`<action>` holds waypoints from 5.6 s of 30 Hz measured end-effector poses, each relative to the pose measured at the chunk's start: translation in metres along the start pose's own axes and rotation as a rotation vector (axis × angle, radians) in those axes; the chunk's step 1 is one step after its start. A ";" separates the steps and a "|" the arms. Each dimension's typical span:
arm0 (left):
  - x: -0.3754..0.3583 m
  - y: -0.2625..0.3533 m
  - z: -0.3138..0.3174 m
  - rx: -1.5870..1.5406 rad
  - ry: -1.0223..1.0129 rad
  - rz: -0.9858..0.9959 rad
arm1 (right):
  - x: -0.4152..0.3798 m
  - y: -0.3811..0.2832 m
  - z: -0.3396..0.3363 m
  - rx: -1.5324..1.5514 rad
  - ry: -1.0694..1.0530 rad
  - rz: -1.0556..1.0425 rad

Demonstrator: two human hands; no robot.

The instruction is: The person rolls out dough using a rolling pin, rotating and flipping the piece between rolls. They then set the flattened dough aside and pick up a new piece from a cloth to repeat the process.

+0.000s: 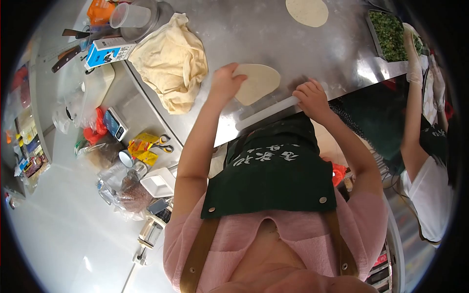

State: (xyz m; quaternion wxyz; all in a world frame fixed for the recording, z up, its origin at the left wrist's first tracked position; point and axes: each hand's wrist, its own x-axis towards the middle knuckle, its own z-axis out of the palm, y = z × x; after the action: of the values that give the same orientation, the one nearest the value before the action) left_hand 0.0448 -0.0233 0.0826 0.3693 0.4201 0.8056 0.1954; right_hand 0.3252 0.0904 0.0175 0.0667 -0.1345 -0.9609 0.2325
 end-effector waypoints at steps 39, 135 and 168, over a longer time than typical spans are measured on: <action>0.000 0.026 0.006 -0.036 -0.030 0.035 | -0.002 0.006 0.011 -0.008 -0.026 0.022; 0.018 -0.070 0.025 -0.115 -0.030 -0.114 | 0.098 -0.008 0.031 -0.118 0.037 0.062; 0.016 -0.049 0.018 0.253 -0.069 -0.046 | 0.028 -0.002 -0.005 -0.027 0.062 -0.038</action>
State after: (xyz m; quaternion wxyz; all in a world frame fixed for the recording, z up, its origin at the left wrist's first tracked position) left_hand 0.0264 -0.0384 0.0338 0.3452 0.4510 0.8201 0.0694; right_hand 0.2992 0.0994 0.0247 0.0988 -0.1243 -0.9639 0.2139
